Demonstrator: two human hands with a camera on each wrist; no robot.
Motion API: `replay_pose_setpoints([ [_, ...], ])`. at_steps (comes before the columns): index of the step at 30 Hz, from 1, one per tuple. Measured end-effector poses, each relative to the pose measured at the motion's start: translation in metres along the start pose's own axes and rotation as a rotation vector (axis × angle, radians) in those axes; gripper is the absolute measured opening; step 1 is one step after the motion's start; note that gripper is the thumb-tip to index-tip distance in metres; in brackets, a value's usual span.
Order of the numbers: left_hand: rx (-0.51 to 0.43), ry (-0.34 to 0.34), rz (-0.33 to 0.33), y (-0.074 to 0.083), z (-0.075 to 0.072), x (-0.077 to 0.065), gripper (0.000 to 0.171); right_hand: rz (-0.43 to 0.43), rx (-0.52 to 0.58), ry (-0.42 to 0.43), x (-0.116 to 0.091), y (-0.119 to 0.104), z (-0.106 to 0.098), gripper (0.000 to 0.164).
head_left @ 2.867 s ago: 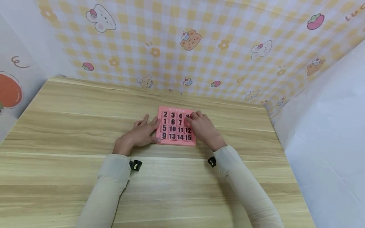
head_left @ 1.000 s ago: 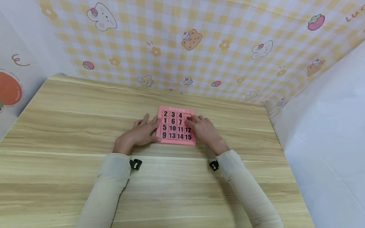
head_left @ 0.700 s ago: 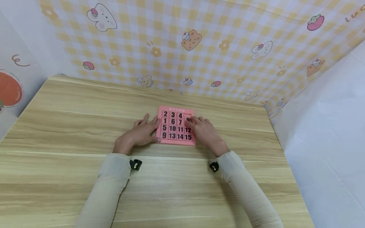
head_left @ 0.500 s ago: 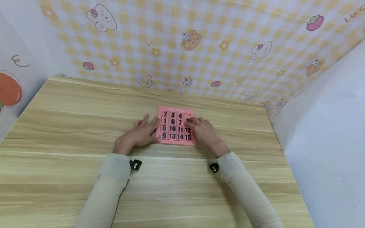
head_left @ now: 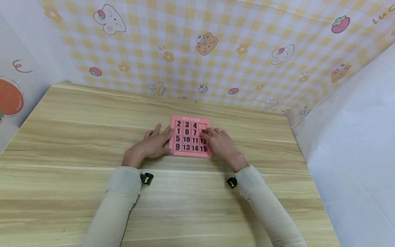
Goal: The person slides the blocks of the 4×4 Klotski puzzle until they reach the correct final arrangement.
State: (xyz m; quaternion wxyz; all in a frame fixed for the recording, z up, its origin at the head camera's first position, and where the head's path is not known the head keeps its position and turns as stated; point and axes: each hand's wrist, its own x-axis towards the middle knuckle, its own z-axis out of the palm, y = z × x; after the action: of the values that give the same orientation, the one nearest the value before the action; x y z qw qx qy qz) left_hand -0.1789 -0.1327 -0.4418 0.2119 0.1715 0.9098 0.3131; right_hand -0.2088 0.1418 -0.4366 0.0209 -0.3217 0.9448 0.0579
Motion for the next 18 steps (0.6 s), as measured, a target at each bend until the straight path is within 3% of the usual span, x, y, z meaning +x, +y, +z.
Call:
replay_pose_setpoints([
  [18, -0.007, 0.0, 0.008, -0.0007, 0.0005, 0.0003, 0.088, 0.0, -0.004, -0.01, -0.0027, -0.0022, -0.0004, 0.045],
])
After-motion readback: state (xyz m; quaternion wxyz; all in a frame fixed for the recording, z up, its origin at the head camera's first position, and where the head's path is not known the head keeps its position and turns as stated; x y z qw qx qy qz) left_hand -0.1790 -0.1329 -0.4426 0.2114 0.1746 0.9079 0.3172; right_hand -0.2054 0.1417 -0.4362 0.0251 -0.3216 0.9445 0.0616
